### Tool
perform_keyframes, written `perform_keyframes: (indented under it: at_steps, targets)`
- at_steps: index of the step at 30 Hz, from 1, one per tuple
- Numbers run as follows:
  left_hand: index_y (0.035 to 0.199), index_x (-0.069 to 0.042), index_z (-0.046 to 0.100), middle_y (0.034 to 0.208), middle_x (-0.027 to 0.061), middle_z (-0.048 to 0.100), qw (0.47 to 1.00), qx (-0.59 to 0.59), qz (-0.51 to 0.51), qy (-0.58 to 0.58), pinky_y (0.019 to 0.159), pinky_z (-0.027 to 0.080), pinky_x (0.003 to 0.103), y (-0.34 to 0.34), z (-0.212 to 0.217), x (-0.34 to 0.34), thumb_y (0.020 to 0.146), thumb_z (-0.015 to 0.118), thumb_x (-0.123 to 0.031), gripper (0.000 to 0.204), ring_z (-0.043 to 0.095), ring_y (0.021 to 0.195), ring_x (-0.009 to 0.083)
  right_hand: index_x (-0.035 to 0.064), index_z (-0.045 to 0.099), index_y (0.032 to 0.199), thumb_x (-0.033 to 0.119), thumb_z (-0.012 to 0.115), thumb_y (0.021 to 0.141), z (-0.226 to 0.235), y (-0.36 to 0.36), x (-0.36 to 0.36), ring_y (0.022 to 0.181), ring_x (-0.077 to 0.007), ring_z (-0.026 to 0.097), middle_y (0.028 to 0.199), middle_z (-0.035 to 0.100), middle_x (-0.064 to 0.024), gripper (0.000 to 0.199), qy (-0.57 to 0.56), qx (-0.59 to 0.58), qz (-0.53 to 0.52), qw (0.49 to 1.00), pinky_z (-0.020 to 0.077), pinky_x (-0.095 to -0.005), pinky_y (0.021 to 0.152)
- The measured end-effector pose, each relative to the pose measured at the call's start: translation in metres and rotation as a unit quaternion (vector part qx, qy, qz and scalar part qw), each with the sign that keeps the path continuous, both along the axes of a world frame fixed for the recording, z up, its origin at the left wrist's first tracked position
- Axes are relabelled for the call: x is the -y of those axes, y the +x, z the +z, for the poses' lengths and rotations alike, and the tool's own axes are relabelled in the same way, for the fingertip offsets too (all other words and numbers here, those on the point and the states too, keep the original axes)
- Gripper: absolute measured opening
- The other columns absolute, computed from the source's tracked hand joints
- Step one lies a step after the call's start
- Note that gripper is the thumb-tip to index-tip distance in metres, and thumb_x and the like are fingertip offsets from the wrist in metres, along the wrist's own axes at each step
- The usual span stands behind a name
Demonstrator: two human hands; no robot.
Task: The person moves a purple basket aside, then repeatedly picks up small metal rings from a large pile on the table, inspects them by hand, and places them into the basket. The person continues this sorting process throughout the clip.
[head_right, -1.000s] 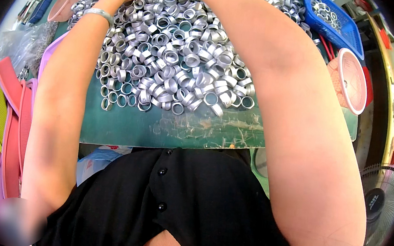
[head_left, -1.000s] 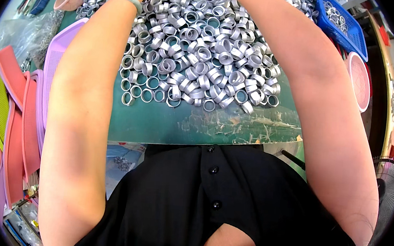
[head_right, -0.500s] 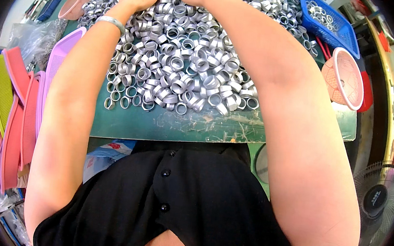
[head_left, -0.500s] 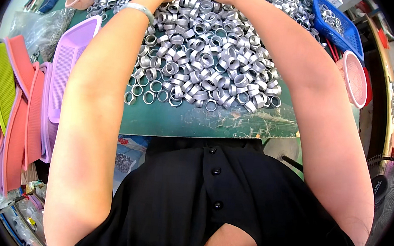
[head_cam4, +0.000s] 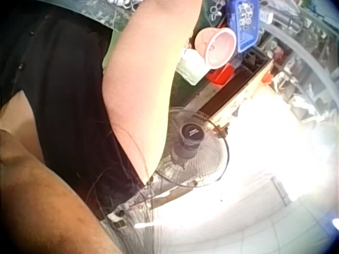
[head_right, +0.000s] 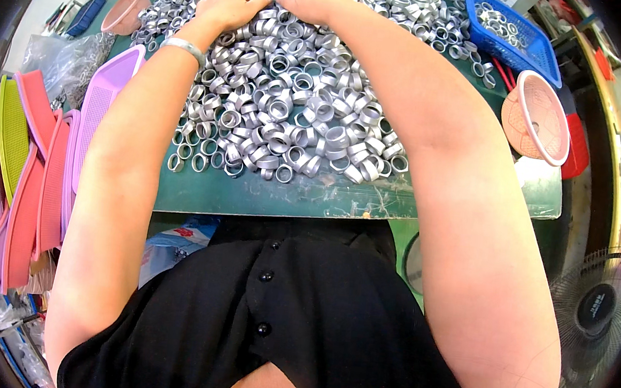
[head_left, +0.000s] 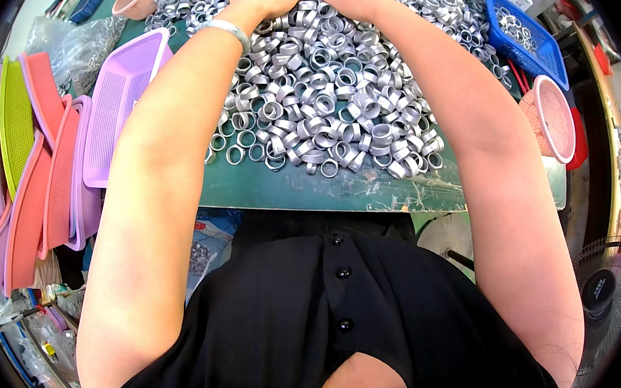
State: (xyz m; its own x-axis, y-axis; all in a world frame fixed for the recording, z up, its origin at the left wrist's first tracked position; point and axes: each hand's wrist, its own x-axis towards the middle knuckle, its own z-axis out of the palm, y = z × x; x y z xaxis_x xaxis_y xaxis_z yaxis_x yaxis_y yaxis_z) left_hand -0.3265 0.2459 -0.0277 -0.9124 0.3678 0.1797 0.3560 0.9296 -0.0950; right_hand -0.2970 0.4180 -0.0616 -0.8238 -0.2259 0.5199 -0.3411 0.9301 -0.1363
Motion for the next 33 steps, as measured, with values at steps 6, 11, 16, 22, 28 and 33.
perform_keyframes:
  at_steps: [6, 11, 16, 22, 28, 33]
  targets:
    - [0.118, -0.04, 0.054, 0.118, 0.0054, 0.058, 1.0, 0.003, 0.002, 0.021, 0.093, 0.04, 0.038, -0.01, -0.01, 0.004, 0.079, 0.036, -0.063, 0.048, 0.053, 0.111, 0.0284, 0.0158, 0.062, 0.109, 0.051, 0.041, 0.085, -0.02, -0.019, -0.001, 0.1, -0.032, 0.056, 0.107, 0.061, -0.0132, 0.047, 0.026, 0.027, -0.044, 0.998, 0.0427, -0.0409, 0.089]
    - [0.116, -0.038, 0.056, 0.117, 0.0056, 0.059, 1.0, -0.008, -0.004, 0.026, 0.093, 0.04, 0.038, -0.003, -0.013, 0.005, 0.079, 0.037, -0.063, 0.049, 0.053, 0.11, 0.0289, 0.017, 0.063, 0.108, 0.049, 0.042, 0.085, -0.024, -0.014, -0.003, 0.1, -0.0317, 0.056, 0.107, 0.061, -0.0114, 0.044, 0.013, 0.016, -0.034, 0.999, 0.0432, -0.0405, 0.088]
    - [0.119, -0.034, 0.055, 0.118, 0.0062, 0.058, 1.0, -0.012, -0.006, 0.014, 0.093, 0.04, 0.039, 0.005, -0.018, 0.007, 0.079, 0.035, -0.064, 0.054, 0.053, 0.11, 0.0317, 0.0154, 0.062, 0.107, 0.045, 0.044, 0.085, -0.02, -0.007, -0.008, 0.098, -0.0318, 0.056, 0.104, 0.061, -0.0115, 0.041, 0.017, 0.041, 0.005, 0.999, 0.0439, -0.0419, 0.085]
    - [0.134, -0.028, 0.038, 0.14, 0.0073, 0.035, 0.995, 0.013, -0.023, 0.097, 0.102, 0.017, 0.057, 0.013, -0.016, 0.031, 0.079, 0.031, -0.071, 0.07, 0.032, 0.128, 0.0313, 0.0139, 0.062, 0.107, 0.046, 0.046, 0.085, -0.032, -0.013, -0.007, 0.097, -0.0323, 0.056, 0.101, 0.062, -0.0141, 0.042, -0.03, 0.002, 0.058, 0.998, 0.0441, -0.0399, 0.084]
    - [0.109, -0.001, 0.059, 0.107, 0.0143, 0.06, 0.88, -0.13, -0.229, 0.396, 0.088, 0.041, 0.034, 0.086, 0.011, 0.099, 0.089, 0.048, -0.032, 0.038, 0.055, 0.103, 0.0256, 0.0093, 0.055, 0.118, 0.047, 0.051, 0.084, -0.03, -0.009, -0.029, 0.107, -0.0327, 0.052, 0.116, 0.055, -0.0172, 0.051, -0.086, 0.008, 0.077, 0.993, 0.0402, -0.0374, 0.092]
    - [0.095, 0.002, 0.062, 0.091, 0.0151, 0.062, 0.859, -0.141, -0.165, 0.463, 0.076, 0.047, 0.031, 0.195, -0.028, 0.152, 0.082, 0.057, -0.008, 0.017, 0.06, 0.085, 0.0272, 0.0039, 0.061, 0.102, 0.027, 0.056, 0.084, 0.018, 0.033, 0.015, 0.099, -0.0301, 0.055, 0.103, 0.06, -0.0137, 0.03, -0.008, -0.041, 0.128, 0.991, 0.042, -0.0371, 0.087]
